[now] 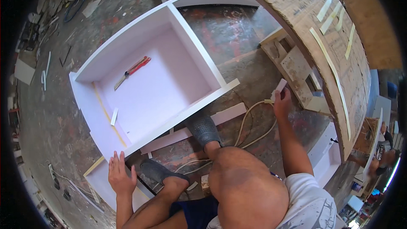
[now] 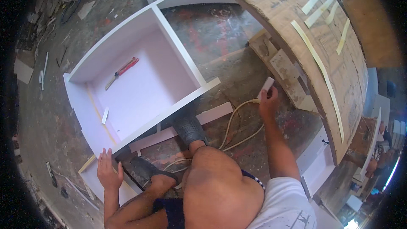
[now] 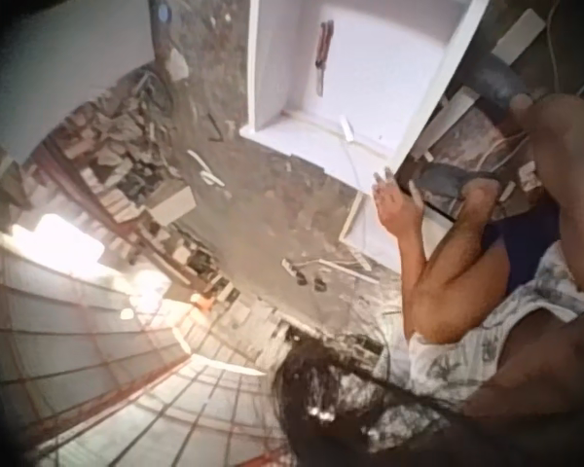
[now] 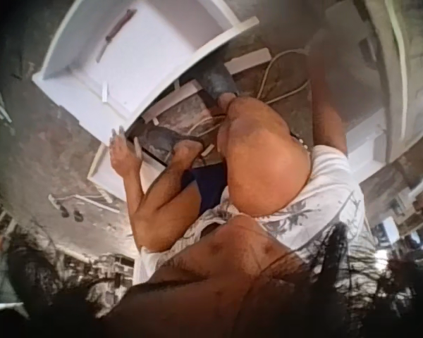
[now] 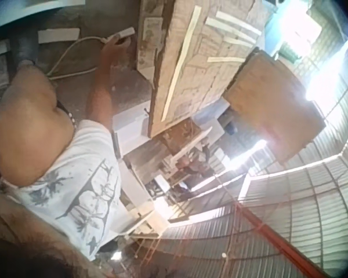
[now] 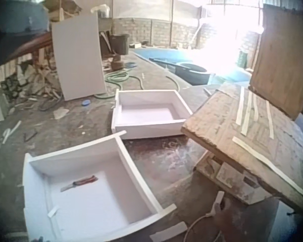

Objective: The person applies adhesive tape strips to the edges of a wooden box, cuts the tape with a utility knife, and presses tape strips firmly along the box edges and inside corners by hand.

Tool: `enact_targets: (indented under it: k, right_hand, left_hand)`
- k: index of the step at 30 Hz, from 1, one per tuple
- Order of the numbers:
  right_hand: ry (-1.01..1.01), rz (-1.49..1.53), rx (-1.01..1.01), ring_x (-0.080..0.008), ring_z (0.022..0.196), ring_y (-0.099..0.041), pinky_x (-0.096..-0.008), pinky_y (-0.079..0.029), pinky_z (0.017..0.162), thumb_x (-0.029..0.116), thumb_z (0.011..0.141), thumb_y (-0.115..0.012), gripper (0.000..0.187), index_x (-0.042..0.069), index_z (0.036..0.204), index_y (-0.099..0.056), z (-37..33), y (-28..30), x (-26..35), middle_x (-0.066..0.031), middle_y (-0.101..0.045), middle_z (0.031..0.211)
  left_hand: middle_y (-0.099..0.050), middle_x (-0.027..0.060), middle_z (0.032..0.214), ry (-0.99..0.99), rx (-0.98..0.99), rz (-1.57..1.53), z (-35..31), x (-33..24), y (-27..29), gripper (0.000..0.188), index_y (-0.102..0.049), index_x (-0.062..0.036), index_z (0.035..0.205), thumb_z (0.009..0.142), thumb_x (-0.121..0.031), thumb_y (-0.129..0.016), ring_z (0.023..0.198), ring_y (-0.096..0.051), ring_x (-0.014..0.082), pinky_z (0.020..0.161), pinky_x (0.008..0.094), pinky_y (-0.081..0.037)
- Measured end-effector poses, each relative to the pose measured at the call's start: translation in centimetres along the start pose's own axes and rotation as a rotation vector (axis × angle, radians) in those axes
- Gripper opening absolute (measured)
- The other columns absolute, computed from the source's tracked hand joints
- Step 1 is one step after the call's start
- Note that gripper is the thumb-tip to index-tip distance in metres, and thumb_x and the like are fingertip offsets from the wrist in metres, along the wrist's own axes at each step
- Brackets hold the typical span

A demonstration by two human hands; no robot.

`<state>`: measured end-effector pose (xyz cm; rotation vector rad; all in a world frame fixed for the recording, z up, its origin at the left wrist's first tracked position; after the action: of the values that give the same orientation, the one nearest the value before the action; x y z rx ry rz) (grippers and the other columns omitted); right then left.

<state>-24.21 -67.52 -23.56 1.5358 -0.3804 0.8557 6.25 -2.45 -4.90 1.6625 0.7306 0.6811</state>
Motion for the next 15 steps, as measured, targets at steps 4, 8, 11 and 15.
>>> enact_targets:
  k: [4,8,11,15]
  right_hand:
    - [0.452,0.161,0.294,-0.0379,0.110,-0.073,-0.0427,-0.059,0.093,0.013,0.101,-0.072,0.050,-0.002,0.147,-0.060,-5.4,-0.9,19.6,-0.0215,-0.070,0.130]
    - [0.811,-0.201,0.551,-0.0364,0.094,-0.069,-0.0451,-0.058,0.081,0.009,0.097,-0.074,0.054,-0.001,0.148,-0.061,-7.3,-3.1,28.5,-0.0173,-0.065,0.108]
    - [0.906,-0.295,0.643,-0.0436,0.094,-0.066,-0.0512,-0.058,0.080,0.009,0.098,-0.068,0.049,-0.001,0.145,-0.060,-7.0,-4.4,29.0,-0.0182,-0.064,0.107]
    - [0.994,-0.350,0.662,-0.0443,0.094,-0.068,-0.0532,-0.058,0.080,0.010,0.099,-0.067,0.047,0.000,0.144,-0.058,-6.7,-4.6,30.0,-0.0191,-0.064,0.112]
  left_hand:
    - [-0.067,0.0241,0.146,0.069,-0.171,-0.168,-0.5,1.3,0.8,0.055,-0.065,-0.0019,0.146,0.093,-0.014,-0.071,0.131,-0.066,0.0435,0.120,0.0516,-0.047]
    - [-0.067,0.0205,0.148,0.080,-0.208,-0.157,-0.7,1.5,-0.4,0.053,-0.065,-0.0018,0.145,0.093,-0.013,-0.071,0.132,-0.066,0.0442,0.120,0.0508,-0.048]
    - [-0.068,0.0193,0.147,0.076,-0.236,-0.180,-0.7,1.7,-0.5,0.052,-0.066,-0.0021,0.143,0.092,-0.013,-0.071,0.131,-0.066,0.0441,0.120,0.0502,-0.048]
    - [-0.070,0.0186,0.144,0.062,-0.276,-0.207,-0.8,2.1,-0.2,0.048,-0.070,-0.0028,0.139,0.091,-0.012,-0.072,0.129,-0.068,0.0435,0.118,0.0489,-0.051]
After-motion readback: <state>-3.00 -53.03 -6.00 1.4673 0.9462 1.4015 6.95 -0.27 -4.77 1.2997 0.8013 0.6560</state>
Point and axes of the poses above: each hand's wrist, its own z-axis towards the middle knuckle, its own y-axis out of the back of the hand, x = y × z, the point moved 5 cm from there along z, towards the middle knuckle
